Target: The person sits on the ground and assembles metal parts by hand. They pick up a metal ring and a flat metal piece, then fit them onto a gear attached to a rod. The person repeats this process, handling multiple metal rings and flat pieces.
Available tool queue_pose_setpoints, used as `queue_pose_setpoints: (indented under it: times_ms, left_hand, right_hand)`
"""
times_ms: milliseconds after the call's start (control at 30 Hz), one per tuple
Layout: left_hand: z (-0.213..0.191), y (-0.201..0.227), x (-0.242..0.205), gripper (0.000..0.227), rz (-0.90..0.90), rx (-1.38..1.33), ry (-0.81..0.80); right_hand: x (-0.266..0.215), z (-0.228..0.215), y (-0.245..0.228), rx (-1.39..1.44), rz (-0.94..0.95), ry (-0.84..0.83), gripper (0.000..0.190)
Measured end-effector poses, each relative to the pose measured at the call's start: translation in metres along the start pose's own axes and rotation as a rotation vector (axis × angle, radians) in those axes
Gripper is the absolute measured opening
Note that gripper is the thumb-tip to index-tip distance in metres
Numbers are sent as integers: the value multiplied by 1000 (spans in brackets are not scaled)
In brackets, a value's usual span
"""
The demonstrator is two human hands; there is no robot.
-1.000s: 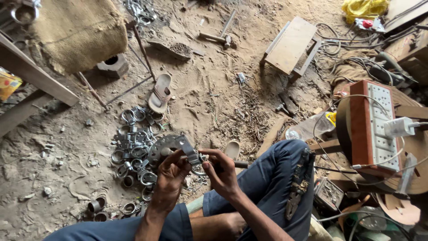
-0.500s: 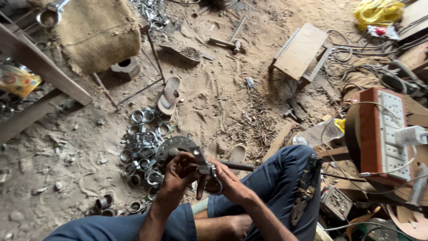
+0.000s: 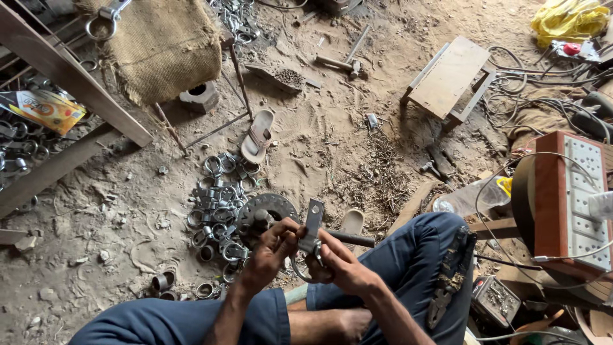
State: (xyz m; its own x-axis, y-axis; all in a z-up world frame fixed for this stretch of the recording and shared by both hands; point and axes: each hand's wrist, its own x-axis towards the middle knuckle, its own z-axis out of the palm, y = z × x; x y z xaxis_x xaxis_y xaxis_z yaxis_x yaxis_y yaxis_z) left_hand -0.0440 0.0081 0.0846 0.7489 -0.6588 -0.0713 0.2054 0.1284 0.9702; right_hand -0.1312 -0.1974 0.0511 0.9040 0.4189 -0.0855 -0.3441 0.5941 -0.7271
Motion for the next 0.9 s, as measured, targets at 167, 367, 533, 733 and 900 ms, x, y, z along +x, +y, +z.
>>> queue_pose_setpoints:
  times_ms: [167, 367, 533, 733, 900]
  left_hand:
    - [4, 12, -2, 22, 353, 378, -14]
    - [8, -9, -6, 24, 293, 300, 95]
    - [22, -25, -4, 30, 300, 181, 164]
    - [23, -3, -6, 33, 187, 216, 160]
    - [27, -10, -7, 37, 396, 224, 163]
  right_hand:
    - [-3, -1, -2, 20, 29, -51, 62]
    - [-1, 0, -10, -125, 39, -19, 61]
    - [-1, 9, -19, -181, 8, 6, 61]
    - [4, 25, -36, -266, 34, 43, 60]
    - [1, 15, -28, -307, -4, 38, 57]
